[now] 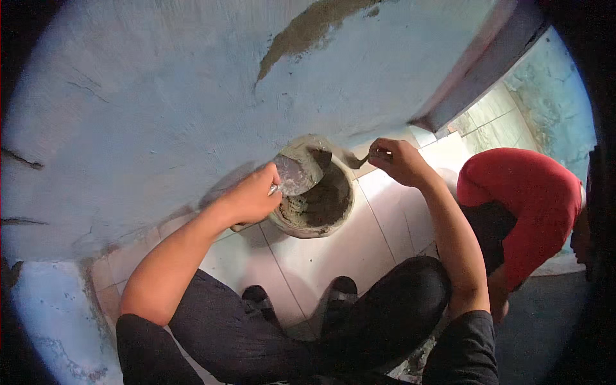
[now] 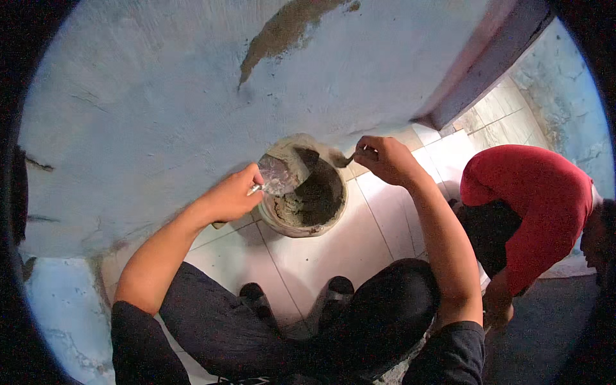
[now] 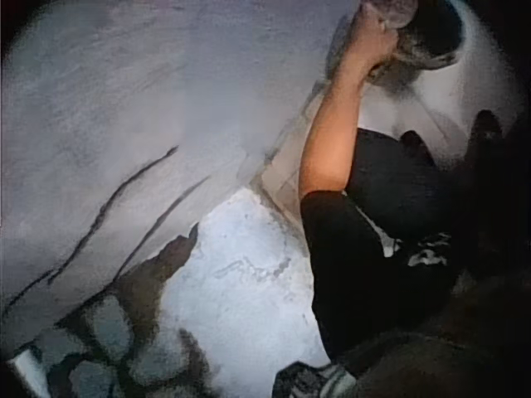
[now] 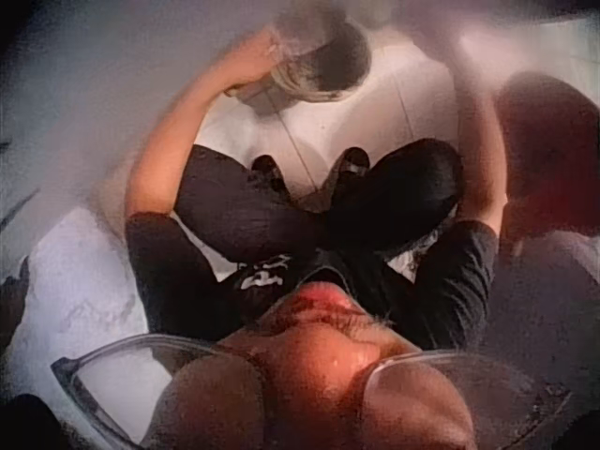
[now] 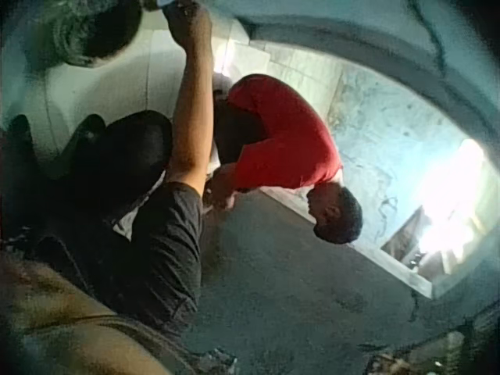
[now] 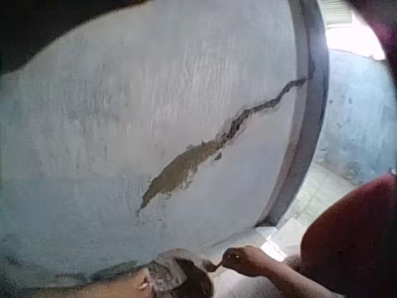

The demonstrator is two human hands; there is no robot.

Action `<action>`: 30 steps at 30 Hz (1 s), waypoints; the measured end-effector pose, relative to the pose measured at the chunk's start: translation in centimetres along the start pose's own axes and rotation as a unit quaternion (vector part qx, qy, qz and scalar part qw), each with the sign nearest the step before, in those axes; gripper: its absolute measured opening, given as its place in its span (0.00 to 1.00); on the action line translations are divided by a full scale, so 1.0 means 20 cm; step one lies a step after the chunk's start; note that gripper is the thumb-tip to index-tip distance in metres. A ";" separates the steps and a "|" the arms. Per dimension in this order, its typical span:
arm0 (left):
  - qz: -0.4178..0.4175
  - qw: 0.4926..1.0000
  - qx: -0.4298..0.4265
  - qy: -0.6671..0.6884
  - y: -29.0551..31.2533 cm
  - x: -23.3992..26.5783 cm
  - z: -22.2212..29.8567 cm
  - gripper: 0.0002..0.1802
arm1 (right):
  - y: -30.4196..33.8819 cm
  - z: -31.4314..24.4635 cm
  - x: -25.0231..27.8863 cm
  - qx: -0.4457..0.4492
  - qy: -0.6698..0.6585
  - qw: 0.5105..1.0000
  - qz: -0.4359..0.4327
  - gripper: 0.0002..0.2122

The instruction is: The person patches a vertical crack in a cement wall by applying wet mortar mix from a bucket into the crack with a trowel.

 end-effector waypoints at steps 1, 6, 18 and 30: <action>0.000 1.000 0.001 0.001 0.01 0.01 0.00 0.15 | 0.00 0.01 -0.02 0.000 0.001 1.000 -0.002 0.08; 0.002 1.000 0.008 -0.027 0.04 0.02 -0.03 0.14 | -0.03 -0.01 -0.09 0.002 -0.051 0.998 -0.041 0.10; -0.004 1.000 0.010 -0.026 0.05 0.04 0.00 0.14 | -0.04 -0.07 -0.09 0.037 -0.020 0.997 -0.069 0.10; 0.013 0.999 0.026 -0.030 0.05 0.03 0.02 0.15 | 0.03 0.02 -0.10 0.017 -0.055 0.997 -0.047 0.10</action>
Point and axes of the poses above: each hand's wrist, its own y-axis away from the middle knuckle, its own x-axis out of the back of the hand, z = x × y, the point moved 3 cm from there along -y, towards the middle knuckle
